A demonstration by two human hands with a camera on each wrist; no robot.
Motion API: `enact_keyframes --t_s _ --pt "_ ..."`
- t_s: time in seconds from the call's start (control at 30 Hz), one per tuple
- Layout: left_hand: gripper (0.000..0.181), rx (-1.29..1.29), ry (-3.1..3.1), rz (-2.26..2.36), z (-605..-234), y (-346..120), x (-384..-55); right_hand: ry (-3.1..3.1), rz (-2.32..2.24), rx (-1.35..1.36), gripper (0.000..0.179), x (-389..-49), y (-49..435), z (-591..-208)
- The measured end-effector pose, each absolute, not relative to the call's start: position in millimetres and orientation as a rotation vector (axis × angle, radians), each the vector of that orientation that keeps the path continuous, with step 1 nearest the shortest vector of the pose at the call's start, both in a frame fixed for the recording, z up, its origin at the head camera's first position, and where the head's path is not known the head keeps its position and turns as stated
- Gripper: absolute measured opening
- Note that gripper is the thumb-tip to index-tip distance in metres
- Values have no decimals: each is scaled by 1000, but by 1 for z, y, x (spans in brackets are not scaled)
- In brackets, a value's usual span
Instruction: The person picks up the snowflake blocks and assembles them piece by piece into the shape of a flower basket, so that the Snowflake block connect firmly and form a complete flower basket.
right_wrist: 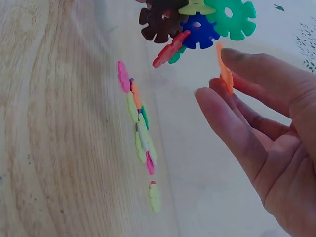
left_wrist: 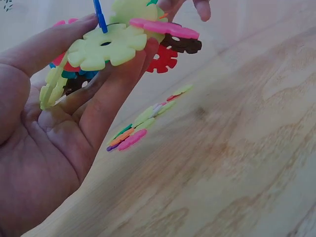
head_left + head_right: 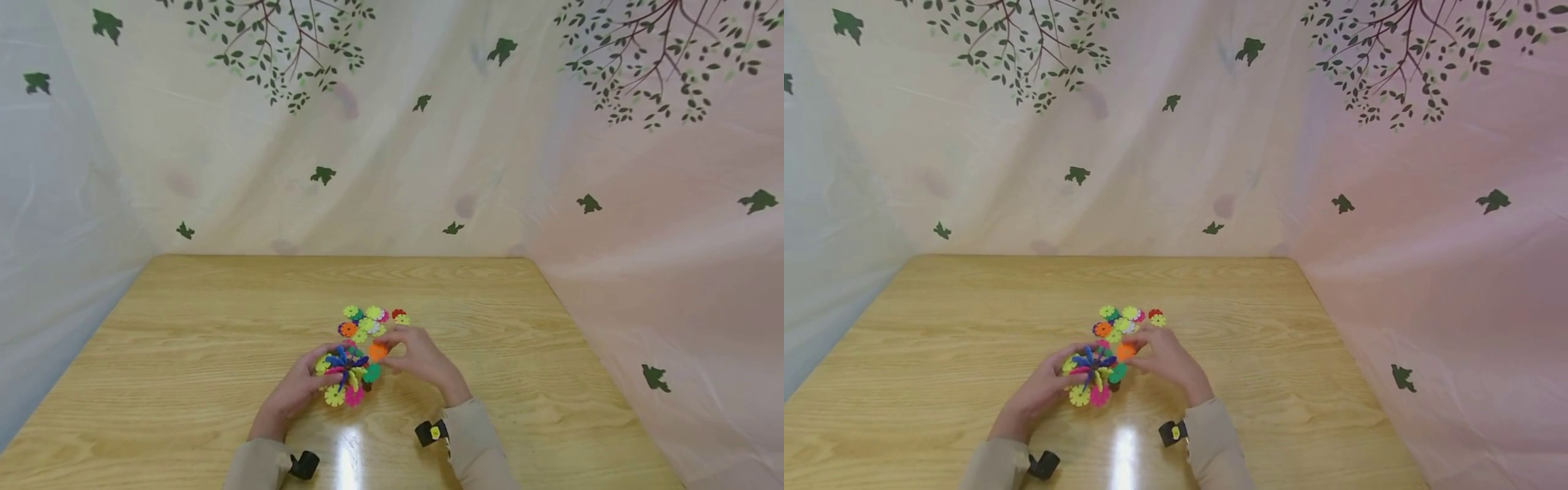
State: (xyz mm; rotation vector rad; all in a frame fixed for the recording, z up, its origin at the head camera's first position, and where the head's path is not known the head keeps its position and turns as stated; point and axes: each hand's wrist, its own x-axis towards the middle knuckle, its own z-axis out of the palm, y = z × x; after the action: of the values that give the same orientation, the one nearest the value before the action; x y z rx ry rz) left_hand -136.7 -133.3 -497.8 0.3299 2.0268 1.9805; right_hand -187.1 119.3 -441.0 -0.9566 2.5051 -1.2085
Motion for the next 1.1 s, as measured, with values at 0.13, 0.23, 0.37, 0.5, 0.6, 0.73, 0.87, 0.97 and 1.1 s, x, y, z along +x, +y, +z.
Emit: enact_keyframes --t_s 0.13,0.23,0.37,0.5,0.6,0.73,0.87,0.97,1.1 --pt "65 362 1973 1990 -499 -134 -135 2417 -1216 -948 35 -187 120 -442" --pt "65 376 1983 1960 -500 -134 -136 2402 -1210 -967 36 -185 120 -442" --pt "62 381 2028 1912 -499 -134 -136 2408 -1218 -987 36 -183 119 -440" --pt "60 432 2049 1878 -499 -134 -136 2348 -1272 -967 38 -183 117 -442" --pt "60 460 2079 1858 -499 -133 -136 2283 -1321 -929 38 -184 117 -445" --pt "63 437 2057 1879 -499 -132 -137 2222 -1392 -847 36 -187 117 -452" --pt "65 396 2056 1891 -500 -132 -138 2168 -1466 -770 35 -189 116 -459" --pt "63 388 2082 1884 -501 -132 -138 2124 -1525 -720 34 -189 115 -464" --pt "60 413 2133 1855 -501 -132 -138 2092 -1578 -684 32 -190 114 -470"
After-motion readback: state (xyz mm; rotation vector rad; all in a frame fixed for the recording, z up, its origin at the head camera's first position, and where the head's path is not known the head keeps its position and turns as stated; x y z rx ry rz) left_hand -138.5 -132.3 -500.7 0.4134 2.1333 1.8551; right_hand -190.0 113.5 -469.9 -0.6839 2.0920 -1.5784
